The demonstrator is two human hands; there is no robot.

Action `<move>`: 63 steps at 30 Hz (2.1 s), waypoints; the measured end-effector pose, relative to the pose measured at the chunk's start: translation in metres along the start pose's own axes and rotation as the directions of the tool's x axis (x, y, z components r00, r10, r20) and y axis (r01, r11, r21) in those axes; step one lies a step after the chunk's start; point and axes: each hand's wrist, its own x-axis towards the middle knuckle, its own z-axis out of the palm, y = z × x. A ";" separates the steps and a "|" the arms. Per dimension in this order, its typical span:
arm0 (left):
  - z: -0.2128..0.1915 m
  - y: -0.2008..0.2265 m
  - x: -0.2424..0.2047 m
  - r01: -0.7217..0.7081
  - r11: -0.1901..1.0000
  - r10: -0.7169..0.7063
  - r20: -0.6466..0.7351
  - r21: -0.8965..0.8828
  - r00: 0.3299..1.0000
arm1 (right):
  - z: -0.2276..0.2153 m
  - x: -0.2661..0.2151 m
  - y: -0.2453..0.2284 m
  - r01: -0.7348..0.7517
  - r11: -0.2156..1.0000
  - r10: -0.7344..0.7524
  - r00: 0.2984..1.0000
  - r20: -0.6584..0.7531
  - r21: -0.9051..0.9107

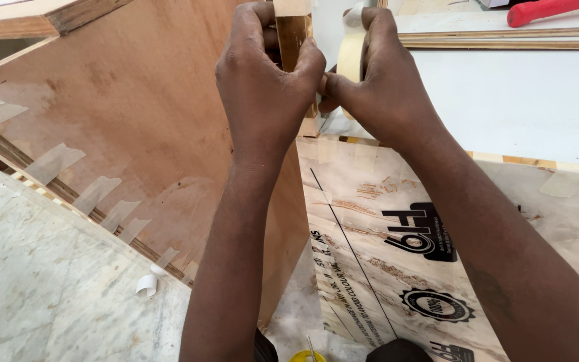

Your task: The person applies masking tape to the edges of a wooden furniture frame. They repeatedly tear pieces of tape from a roll and press them onto the vertical and horizontal edges of the wooden structure, smoothing them down to secure the tape.

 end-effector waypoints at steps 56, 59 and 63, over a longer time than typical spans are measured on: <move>-0.145 0.010 -0.074 -0.225 0.970 0.162 0.446 0.093 0.881 | 0.053 -0.091 -0.042 0.126 0.921 -0.282 0.868 -0.408 -0.367; -0.154 0.010 -0.052 -0.333 0.934 0.242 0.459 0.127 0.855 | 0.047 -0.080 -0.050 0.168 0.986 -0.154 0.936 -0.316 0.015; -0.146 0.014 -0.035 -0.370 0.924 0.274 0.503 0.099 0.820 | 0.050 -0.066 -0.052 0.182 0.952 -0.157 0.981 -0.117 0.246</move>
